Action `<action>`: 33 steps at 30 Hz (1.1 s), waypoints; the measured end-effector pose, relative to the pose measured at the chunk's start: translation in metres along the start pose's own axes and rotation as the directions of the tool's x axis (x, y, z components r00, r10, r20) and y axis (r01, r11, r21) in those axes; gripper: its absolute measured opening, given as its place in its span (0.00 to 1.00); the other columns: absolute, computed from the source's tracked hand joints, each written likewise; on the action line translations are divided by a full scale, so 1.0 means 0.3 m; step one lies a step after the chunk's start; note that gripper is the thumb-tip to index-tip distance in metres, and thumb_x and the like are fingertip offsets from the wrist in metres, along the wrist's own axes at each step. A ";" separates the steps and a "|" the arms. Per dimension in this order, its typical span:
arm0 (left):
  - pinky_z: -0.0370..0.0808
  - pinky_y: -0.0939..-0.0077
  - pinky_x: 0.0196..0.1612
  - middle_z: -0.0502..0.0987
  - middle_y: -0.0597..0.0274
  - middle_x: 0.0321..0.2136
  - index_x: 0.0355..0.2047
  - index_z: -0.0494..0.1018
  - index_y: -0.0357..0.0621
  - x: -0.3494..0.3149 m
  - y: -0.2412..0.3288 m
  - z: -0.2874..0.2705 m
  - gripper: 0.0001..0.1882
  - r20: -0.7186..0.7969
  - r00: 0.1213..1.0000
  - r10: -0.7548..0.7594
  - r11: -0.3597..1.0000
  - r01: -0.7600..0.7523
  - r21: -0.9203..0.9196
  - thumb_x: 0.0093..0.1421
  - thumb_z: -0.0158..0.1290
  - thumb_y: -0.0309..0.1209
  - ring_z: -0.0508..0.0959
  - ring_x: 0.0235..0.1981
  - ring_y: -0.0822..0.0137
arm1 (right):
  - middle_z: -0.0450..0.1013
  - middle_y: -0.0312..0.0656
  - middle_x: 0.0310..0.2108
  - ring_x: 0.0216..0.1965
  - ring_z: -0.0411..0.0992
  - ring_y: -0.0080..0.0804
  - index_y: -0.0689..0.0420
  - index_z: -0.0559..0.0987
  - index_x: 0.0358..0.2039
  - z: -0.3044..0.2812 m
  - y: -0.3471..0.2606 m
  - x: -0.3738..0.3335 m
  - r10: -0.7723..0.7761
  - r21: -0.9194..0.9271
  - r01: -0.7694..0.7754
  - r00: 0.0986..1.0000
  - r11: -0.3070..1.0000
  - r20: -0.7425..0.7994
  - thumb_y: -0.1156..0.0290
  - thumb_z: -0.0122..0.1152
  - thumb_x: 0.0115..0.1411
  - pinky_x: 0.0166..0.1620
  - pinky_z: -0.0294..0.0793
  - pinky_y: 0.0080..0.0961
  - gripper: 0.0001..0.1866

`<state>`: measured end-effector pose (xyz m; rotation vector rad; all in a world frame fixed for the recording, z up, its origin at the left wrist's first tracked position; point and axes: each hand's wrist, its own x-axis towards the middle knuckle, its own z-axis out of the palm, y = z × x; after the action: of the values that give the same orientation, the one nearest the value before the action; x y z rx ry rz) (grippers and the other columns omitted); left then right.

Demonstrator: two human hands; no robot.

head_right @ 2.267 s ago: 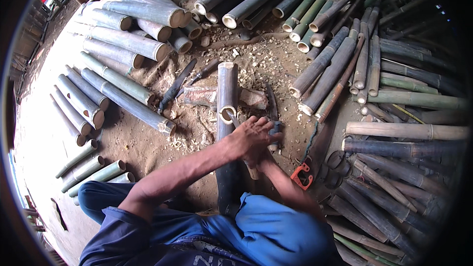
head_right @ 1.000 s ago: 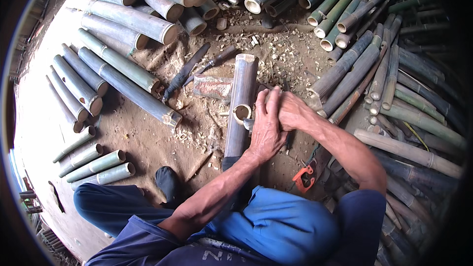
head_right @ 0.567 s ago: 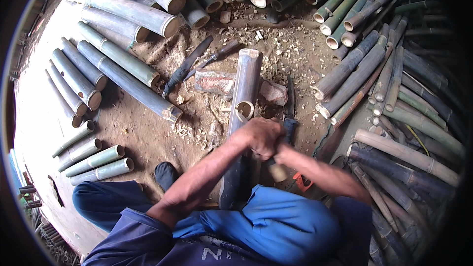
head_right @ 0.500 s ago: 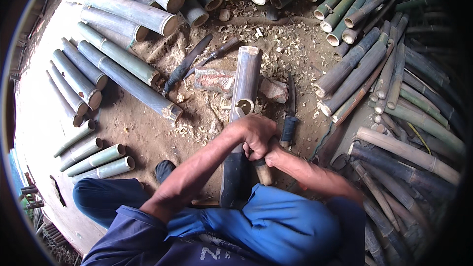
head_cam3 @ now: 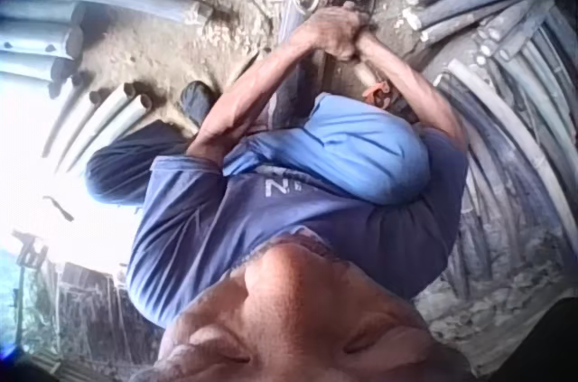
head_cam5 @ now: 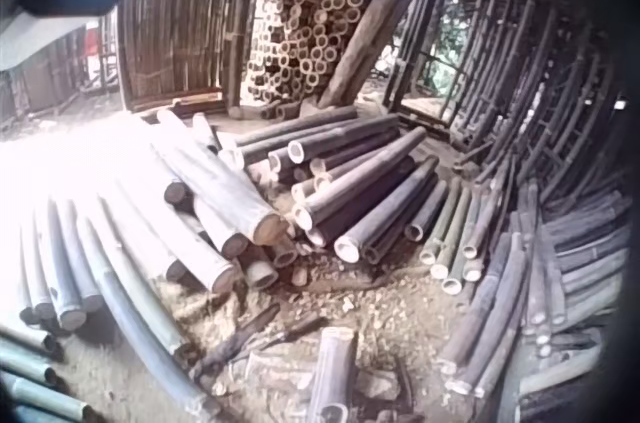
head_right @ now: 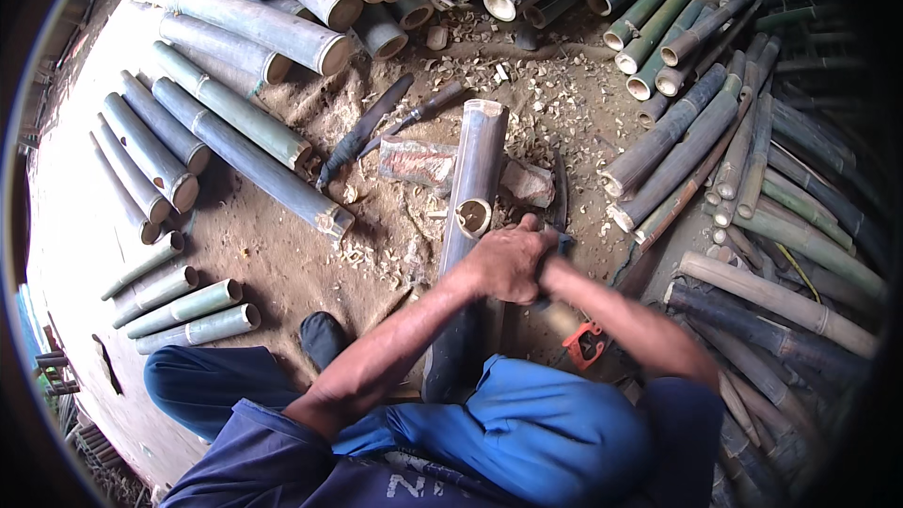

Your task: The person carves and shapes a bamboo pole by hand. The person uses a knife to cut and notch the bamboo, and uses another bamboo segment to strike the knife for shaping a hole.

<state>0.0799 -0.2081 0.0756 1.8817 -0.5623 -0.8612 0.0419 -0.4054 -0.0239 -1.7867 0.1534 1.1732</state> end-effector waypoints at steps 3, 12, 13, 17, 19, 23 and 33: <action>0.80 0.58 0.52 0.83 0.47 0.42 0.50 0.78 0.42 0.051 -0.045 -0.081 0.35 0.563 0.817 -0.125 0.961 -0.041 0.273 0.34 0.67 0.28 0.84 0.47 0.51 | 0.75 0.48 0.35 0.40 0.76 0.40 0.56 0.75 0.46 0.165 0.040 0.008 0.343 0.779 -0.358 0.919 0.514 0.196 0.43 0.53 0.69 0.46 0.80 0.39 0.26; 0.74 0.52 0.61 0.67 0.39 0.55 0.61 0.68 0.41 -0.007 0.006 0.117 0.40 -0.714 0.700 0.026 0.970 -0.189 -0.150 0.45 0.68 0.27 0.73 0.56 0.39 | 0.81 0.52 0.40 0.46 0.79 0.46 0.56 0.83 0.48 -0.144 -0.406 -0.040 -0.359 -0.799 0.541 0.823 0.262 0.440 0.63 0.69 0.52 0.51 0.77 0.43 0.22; 0.74 0.52 0.62 0.66 0.38 0.56 0.61 0.68 0.41 -0.016 0.014 0.122 0.39 -0.690 0.724 -0.006 0.967 -0.171 -0.189 0.46 0.67 0.27 0.73 0.57 0.40 | 0.81 0.52 0.42 0.46 0.79 0.45 0.56 0.83 0.48 -0.142 -0.363 -0.040 -0.301 -0.797 0.460 0.882 0.391 0.362 0.63 0.68 0.54 0.52 0.77 0.42 0.21; 0.75 0.52 0.60 0.71 0.41 0.50 0.60 0.69 0.41 -0.056 -0.014 0.036 0.41 -0.300 0.953 -0.047 0.992 0.010 -0.125 0.43 0.70 0.30 0.76 0.53 0.39 | 0.78 0.50 0.49 0.52 0.77 0.40 0.56 0.77 0.54 -0.038 -0.257 -0.016 -0.150 -0.540 0.222 0.973 0.812 0.176 0.57 0.58 0.66 0.50 0.79 0.42 0.22; 0.77 0.55 0.57 0.75 0.47 0.47 0.57 0.73 0.43 -0.038 -0.062 -0.027 0.40 0.049 0.999 0.012 1.000 -0.013 0.004 0.38 0.69 0.31 0.79 0.53 0.45 | 0.77 0.50 0.48 0.49 0.76 0.42 0.55 0.75 0.51 0.113 -0.156 -0.009 0.089 0.130 -0.081 0.994 0.988 -0.058 0.49 0.51 0.69 0.46 0.79 0.46 0.23; 0.78 0.56 0.54 0.78 0.50 0.45 0.52 0.77 0.47 -0.009 -0.051 -0.093 0.40 0.442 0.897 -0.014 0.977 -0.082 0.197 0.29 0.65 0.24 0.80 0.52 0.49 | 0.74 0.47 0.48 0.48 0.75 0.40 0.54 0.72 0.52 0.172 0.102 0.049 0.248 0.560 -0.139 0.961 0.817 -0.123 0.49 0.46 0.73 0.44 0.79 0.45 0.21; 0.74 0.52 0.63 0.69 0.41 0.52 0.62 0.69 0.46 -0.048 0.022 0.100 0.41 -0.575 0.814 -0.080 0.977 -0.052 -0.209 0.43 0.67 0.27 0.73 0.57 0.38 | 0.74 0.44 0.37 0.36 0.77 0.39 0.55 0.69 0.55 -0.093 -0.303 -0.021 -0.245 -0.826 0.368 0.926 0.426 0.286 0.53 0.49 0.71 0.31 0.80 0.43 0.21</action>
<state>0.0475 -0.2182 0.0773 1.8220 -0.0656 -0.2944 0.1067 -0.3804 0.0414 -2.4461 -1.0238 1.1474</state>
